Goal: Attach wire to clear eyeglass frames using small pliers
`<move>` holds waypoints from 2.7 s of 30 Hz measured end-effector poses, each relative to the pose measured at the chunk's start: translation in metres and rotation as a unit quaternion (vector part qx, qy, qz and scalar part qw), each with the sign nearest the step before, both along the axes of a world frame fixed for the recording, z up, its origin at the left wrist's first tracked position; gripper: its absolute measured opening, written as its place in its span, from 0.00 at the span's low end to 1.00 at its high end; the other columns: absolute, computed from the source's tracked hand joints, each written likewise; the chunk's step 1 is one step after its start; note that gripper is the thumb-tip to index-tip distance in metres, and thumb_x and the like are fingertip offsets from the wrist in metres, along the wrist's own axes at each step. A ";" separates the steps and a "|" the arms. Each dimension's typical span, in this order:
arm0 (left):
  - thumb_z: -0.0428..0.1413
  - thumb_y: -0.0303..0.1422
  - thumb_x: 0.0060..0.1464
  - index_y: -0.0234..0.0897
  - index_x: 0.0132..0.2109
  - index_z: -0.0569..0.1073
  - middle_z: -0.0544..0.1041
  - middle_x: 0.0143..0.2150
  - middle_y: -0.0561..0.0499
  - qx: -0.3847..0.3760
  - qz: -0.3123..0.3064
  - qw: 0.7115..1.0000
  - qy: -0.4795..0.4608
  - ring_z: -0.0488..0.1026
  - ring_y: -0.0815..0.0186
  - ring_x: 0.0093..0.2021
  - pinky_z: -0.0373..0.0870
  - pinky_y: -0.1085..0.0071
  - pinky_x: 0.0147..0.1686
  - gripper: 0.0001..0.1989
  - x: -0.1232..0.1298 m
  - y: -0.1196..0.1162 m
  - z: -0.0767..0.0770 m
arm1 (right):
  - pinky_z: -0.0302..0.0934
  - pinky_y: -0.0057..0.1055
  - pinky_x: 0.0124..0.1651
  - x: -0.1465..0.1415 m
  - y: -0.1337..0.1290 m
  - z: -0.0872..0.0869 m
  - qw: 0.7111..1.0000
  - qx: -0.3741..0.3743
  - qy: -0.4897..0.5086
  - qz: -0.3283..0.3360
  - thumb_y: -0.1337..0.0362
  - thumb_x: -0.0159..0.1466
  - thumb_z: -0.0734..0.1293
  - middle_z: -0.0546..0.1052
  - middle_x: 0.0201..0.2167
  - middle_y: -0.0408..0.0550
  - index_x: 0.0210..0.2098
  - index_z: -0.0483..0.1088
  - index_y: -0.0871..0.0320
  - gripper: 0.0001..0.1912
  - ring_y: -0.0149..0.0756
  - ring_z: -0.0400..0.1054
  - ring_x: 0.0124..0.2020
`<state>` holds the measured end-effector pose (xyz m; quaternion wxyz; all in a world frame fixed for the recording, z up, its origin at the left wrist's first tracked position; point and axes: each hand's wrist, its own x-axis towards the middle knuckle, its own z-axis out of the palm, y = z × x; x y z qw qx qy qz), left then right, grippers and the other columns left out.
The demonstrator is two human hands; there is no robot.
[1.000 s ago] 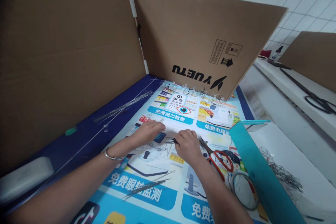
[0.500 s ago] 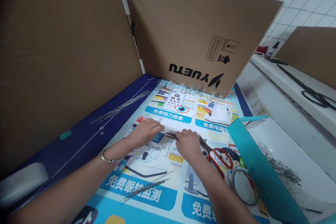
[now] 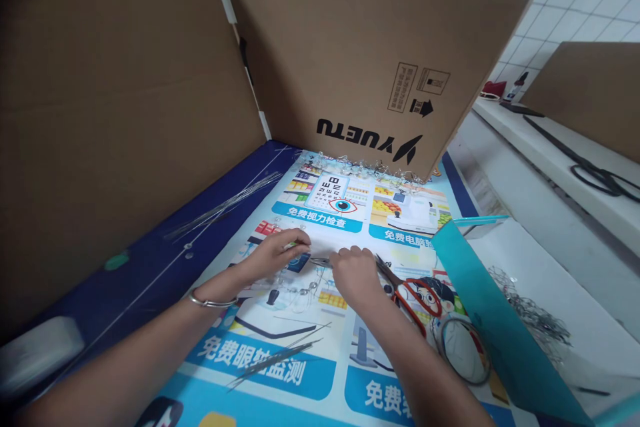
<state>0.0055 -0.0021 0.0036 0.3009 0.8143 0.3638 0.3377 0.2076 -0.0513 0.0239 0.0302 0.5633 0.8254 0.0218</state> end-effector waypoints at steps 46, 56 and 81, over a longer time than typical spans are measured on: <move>0.56 0.32 0.49 0.33 0.41 0.65 0.74 0.31 0.49 -0.324 -0.092 0.900 -0.275 0.69 0.71 0.28 0.65 0.73 0.30 0.12 -0.002 0.002 -0.007 | 0.49 0.24 0.29 0.006 0.000 0.009 0.978 -0.147 0.147 -0.013 0.61 0.59 0.58 0.74 0.36 0.41 0.43 0.70 0.45 0.16 0.33 0.65 0.35; 0.56 0.32 0.49 0.33 0.40 0.67 0.73 0.33 0.49 -0.310 -0.082 0.911 -0.258 0.70 0.70 0.32 0.65 0.73 0.33 0.10 -0.002 -0.003 -0.001 | 0.48 0.24 0.29 0.007 0.000 0.010 0.973 -0.157 0.166 -0.014 0.59 0.59 0.58 0.75 0.36 0.40 0.44 0.69 0.45 0.16 0.33 0.66 0.34; 0.56 0.33 0.49 0.34 0.40 0.66 0.73 0.33 0.50 -0.297 -0.063 0.917 -0.259 0.69 0.71 0.30 0.66 0.72 0.33 0.11 0.000 -0.002 -0.001 | 0.41 0.24 0.25 0.011 0.004 0.000 0.967 -0.164 0.192 -0.023 0.56 0.59 0.58 0.74 0.29 0.41 0.36 0.72 0.51 0.13 0.31 0.63 0.28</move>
